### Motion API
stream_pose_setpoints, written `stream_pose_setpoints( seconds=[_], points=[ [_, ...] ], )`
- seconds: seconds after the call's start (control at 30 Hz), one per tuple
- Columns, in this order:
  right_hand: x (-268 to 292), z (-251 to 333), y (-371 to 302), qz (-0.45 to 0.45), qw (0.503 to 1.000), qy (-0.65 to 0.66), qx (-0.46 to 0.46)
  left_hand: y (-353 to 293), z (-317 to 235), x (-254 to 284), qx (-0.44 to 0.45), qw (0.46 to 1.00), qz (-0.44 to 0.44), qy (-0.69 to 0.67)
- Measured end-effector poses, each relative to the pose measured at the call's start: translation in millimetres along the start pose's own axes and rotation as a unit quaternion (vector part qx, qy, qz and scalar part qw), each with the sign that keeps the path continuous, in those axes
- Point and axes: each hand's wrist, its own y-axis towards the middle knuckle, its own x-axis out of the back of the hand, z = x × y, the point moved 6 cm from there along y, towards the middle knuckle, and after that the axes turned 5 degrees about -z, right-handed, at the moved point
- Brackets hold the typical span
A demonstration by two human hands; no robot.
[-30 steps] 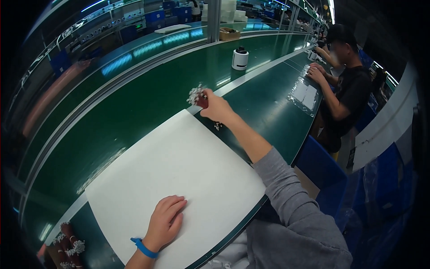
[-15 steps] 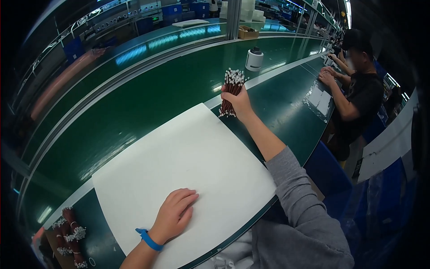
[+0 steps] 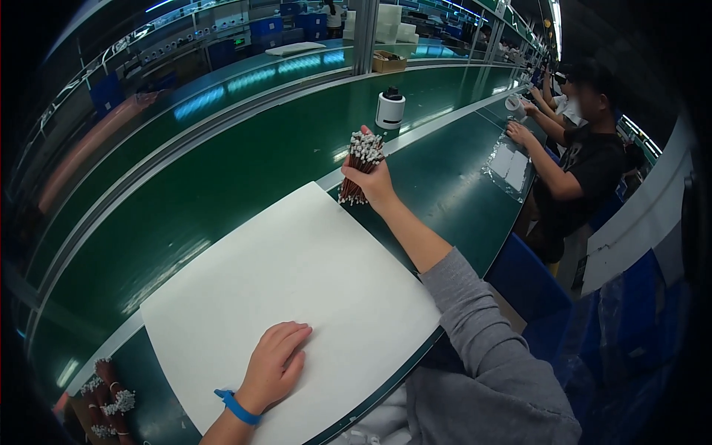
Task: The person assembles small electronic components, wires, and circuit boards into a plastic housing by hand at a factory workstation.
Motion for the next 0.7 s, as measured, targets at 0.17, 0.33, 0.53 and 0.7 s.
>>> stream_pose_setpoints(
  seconds=[0.17,0.33,0.53,0.7],
  points=[
    [8,-20,-2,0.056,0.996,-0.052,-0.043,5,-3,-5,-0.007,1.000,0.004,-0.006],
    [13,-16,-8,0.041,0.995,-0.064,-0.062,2,-1,-9,-0.010,1.000,-0.006,0.000],
    [20,-12,0,0.026,0.997,-0.068,0.009,6,-3,-6,-0.001,1.000,-0.001,0.001],
    [20,-19,-1,0.026,0.993,-0.116,-0.027,5,-3,-9,-0.001,1.000,0.000,0.002]
  ],
)
